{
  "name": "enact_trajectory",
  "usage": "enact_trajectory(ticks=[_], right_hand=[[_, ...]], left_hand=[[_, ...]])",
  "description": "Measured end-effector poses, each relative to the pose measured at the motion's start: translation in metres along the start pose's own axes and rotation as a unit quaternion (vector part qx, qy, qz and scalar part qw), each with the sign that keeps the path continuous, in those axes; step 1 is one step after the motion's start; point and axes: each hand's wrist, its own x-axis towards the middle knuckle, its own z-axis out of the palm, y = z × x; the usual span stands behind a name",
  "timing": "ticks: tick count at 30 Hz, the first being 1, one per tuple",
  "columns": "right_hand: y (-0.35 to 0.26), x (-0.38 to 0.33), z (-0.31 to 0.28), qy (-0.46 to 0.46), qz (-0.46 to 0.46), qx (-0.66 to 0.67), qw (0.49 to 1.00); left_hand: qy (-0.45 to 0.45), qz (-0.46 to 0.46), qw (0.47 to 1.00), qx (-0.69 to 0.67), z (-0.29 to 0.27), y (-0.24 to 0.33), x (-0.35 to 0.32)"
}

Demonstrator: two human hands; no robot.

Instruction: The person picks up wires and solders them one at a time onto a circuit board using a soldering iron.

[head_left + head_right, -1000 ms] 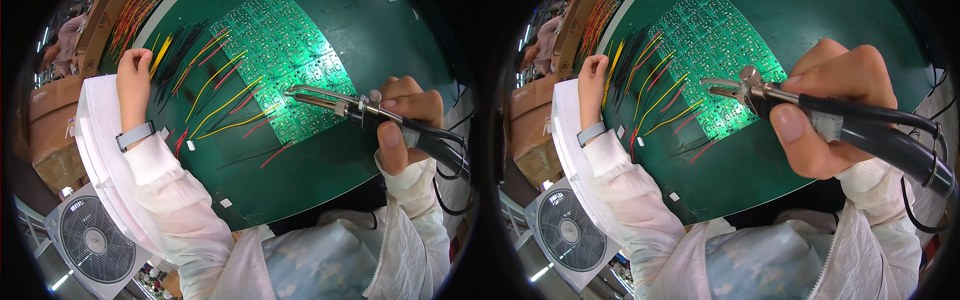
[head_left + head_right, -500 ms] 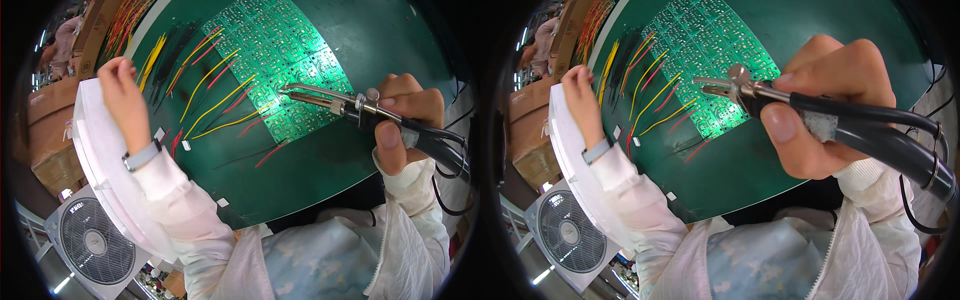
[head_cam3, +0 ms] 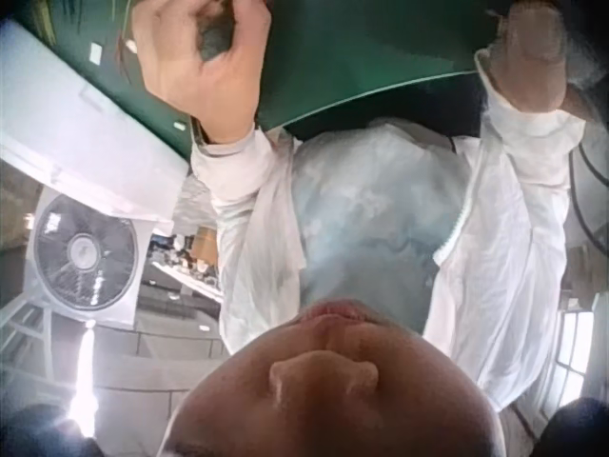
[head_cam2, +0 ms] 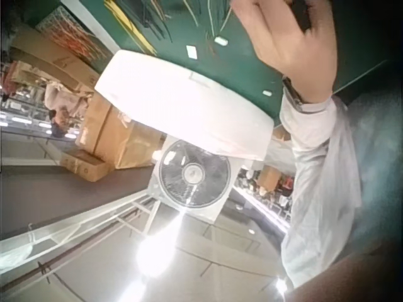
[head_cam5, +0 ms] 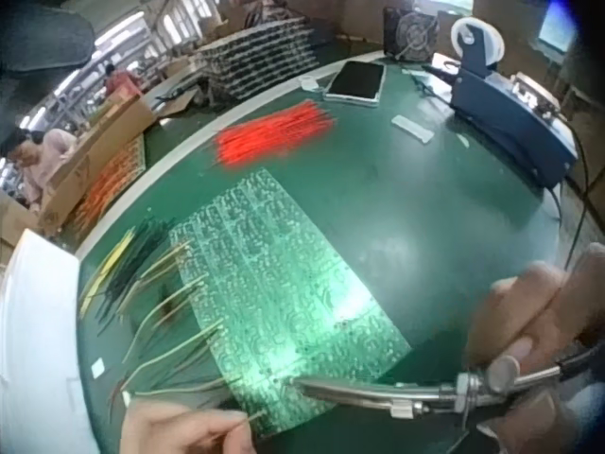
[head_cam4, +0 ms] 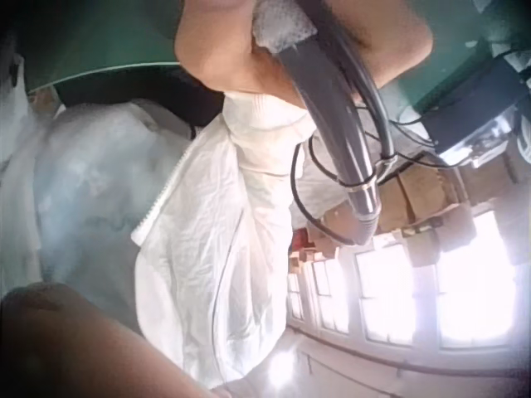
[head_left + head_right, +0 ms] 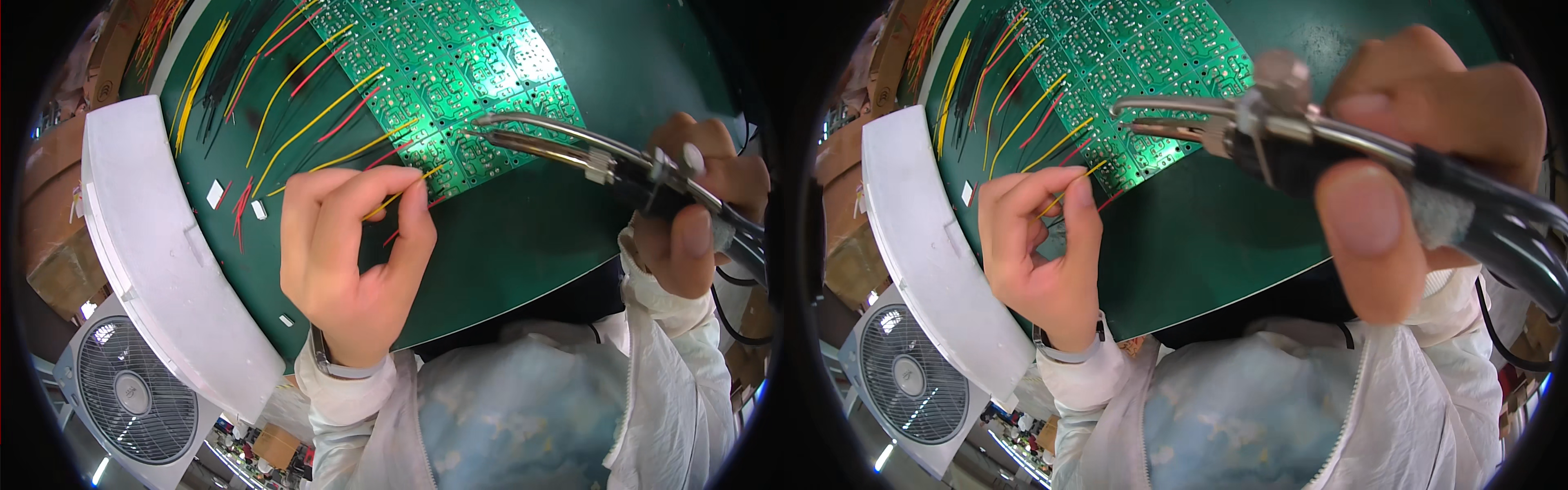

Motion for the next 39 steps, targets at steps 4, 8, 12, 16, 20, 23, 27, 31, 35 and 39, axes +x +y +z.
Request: enact_trajectory(ticks=[4,8,12,16,20,23,27,31,35,39], right_hand=[[0.008,-0.009,-0.017,-0.028,-0.023,0.028,0.999],[-0.003,-0.003,-0.003,-0.059,0.0,0.024,0.998],[0.009,-0.007,-0.012,-0.106,-0.044,0.024,0.993],[0.003,0.001,-0.01,-0.158,-0.036,0.014,0.987],[0.01,-0.005,-0.018,-0.139,-0.05,0.014,0.989],[0.011,-0.005,-0.017,-0.137,-0.05,0.019,0.989],[0.013,-0.006,-0.016,-0.135,-0.05,0.029,0.989],[0.014,-0.008,-0.018,-0.137,-0.055,0.02,0.989],[0.012,-0.009,-0.015,-0.117,-0.058,0.015,0.991],[0.013,-0.009,-0.014,-0.116,-0.063,0.025,0.991]], left_hand=[[-0.012,-0.008,1.0,-0.017,0.008,-0.006,0.001],[-0.031,-0.012,0.999,-0.04,0.008,-0.006,0.001],[-0.037,-0.014,0.998,-0.052,0.01,-0.008,0.0],[-0.037,-0.015,0.997,-0.058,0.011,-0.009,0.0],[-0.032,-0.003,0.999,-0.043,0.012,-0.009,0.0],[-0.03,0.005,0.999,-0.032,0.012,-0.01,0.002],[-0.028,0.015,0.999,-0.012,0.01,-0.01,0.001],[-0.024,0.04,0.999,0.007,0.012,-0.009,0.0],[-0.011,0.054,0.998,0.016,0.013,-0.009,-0.001],[-0.012,0.057,0.998,0.018,0.013,-0.009,0.0]])
